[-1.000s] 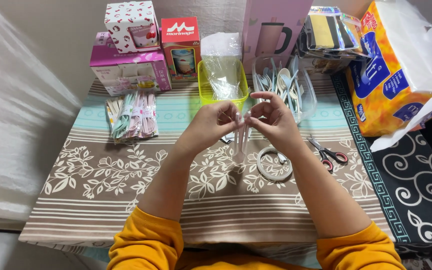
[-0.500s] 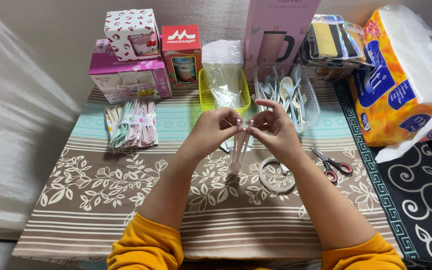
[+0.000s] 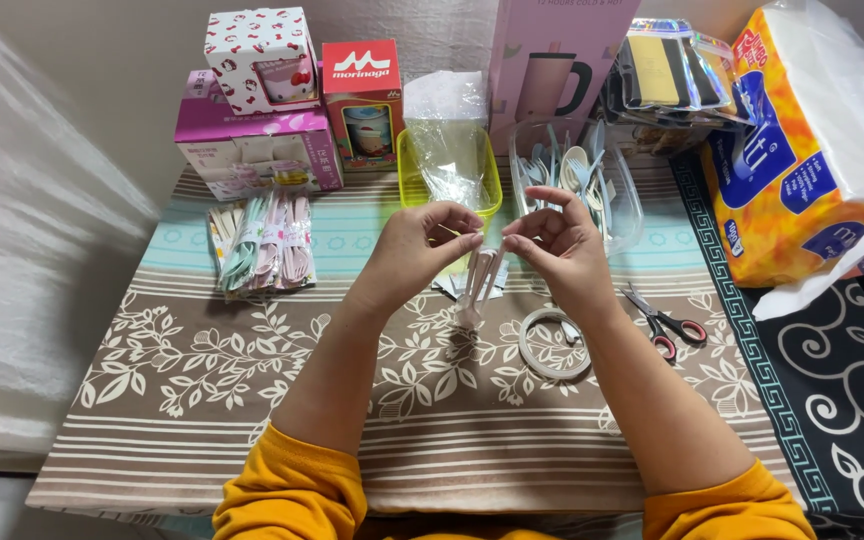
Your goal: The person assembles a cutlery set consisting of a spoon, fork, and chopsticks. They place the items together, wrap them in a clear plastic sleeve, and secure the bundle with a paper label. The person uses scissors to trim the label and places the finished set on the table.
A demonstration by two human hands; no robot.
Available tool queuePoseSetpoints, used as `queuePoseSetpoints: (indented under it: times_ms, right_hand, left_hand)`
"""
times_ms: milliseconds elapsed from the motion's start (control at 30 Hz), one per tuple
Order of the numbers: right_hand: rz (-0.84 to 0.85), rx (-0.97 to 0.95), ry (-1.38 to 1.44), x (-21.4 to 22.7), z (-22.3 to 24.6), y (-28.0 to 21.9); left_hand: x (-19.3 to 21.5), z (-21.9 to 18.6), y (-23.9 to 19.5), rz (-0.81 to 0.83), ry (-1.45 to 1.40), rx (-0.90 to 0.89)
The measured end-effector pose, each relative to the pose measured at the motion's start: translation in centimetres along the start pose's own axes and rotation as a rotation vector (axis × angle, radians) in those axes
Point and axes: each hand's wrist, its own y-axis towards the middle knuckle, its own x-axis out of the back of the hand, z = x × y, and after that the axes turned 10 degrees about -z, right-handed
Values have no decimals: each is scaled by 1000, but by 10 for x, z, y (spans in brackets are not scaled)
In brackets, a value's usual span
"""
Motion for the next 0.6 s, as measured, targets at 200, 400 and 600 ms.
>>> queuePoseSetpoints:
  times_ms: [200, 400, 600]
  right_hand:
    - [-36, 38, 29, 1, -1, 1]
    - [-42, 65, 19, -2, 2, -1]
    - [-37, 134, -53, -3, 2, -2]
  left_hand:
    - [-1, 8, 2, -5, -25, -8]
    - [-4, 12, 2, -2, -89, -49]
    - [-5, 13, 3, 0, -102, -88]
